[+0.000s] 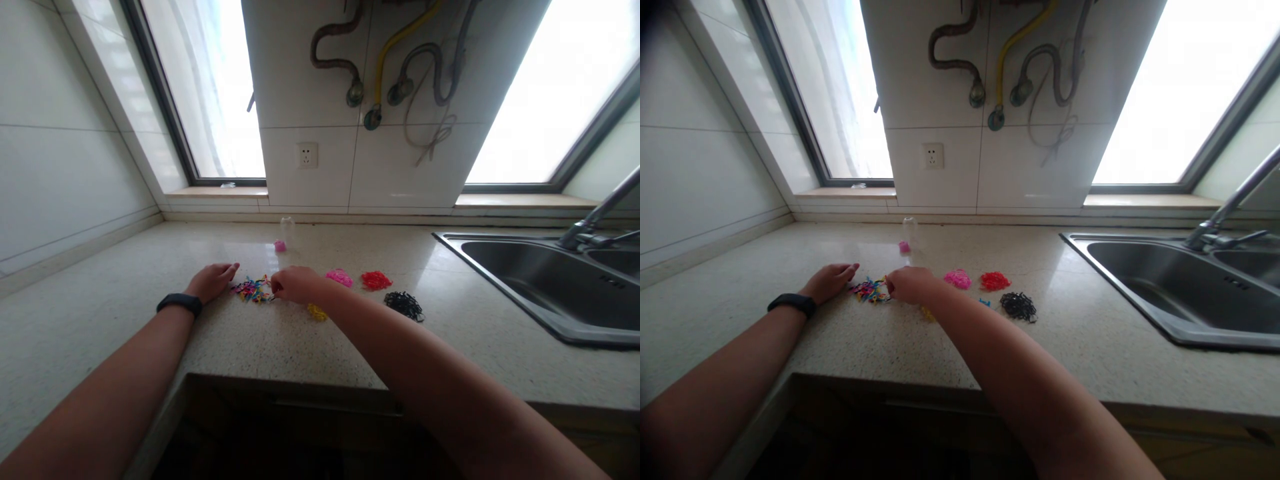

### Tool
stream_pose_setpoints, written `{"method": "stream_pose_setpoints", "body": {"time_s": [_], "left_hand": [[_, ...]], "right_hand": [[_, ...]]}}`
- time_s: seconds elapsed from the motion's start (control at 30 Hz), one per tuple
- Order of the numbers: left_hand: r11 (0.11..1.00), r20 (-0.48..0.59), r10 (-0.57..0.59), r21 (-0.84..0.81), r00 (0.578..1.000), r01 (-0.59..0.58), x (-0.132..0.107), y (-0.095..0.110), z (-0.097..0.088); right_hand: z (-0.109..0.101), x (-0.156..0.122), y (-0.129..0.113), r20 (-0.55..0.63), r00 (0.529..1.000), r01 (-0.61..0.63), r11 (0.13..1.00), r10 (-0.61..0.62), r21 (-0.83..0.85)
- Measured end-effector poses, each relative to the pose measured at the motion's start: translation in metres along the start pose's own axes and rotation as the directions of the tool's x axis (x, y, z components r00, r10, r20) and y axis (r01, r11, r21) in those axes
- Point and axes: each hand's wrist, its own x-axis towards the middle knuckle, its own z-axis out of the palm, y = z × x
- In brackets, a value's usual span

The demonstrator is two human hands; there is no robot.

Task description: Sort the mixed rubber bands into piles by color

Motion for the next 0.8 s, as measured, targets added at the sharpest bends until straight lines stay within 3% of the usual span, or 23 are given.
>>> {"method": "stream_pose_setpoints", "body": {"time_s": [0.23,0.43,0.57,0.8], "left_hand": [[1.0,0.005,0.011,-0.011,1.0,-0.011,0.0,0.0,0.0],[1.0,0.003,0.007,-0.011,1.0,-0.007,0.0,0.0,0.0],[1.0,0.004,-0.003,-0.009,1.0,0.003,0.0,-0.001,0.001],[1.0,0.022,-0.005,-0.006,1.0,0.005,0.001,-0.006,0.003]], "right_hand": [[-0.009,-0.012,0.005,-0.035,0.999,-0.025,0.998,0.027,0.061],[-0.018,-0.031,0.016,-0.101,0.995,0.04,0.967,-0.015,0.251],[-0.022,-0.051,0.035,-0.157,0.987,0.046,0.892,0.029,0.45],[-0.043,-0.111,0.08,-0.182,0.952,-0.047,0.704,0.247,0.709]]}}
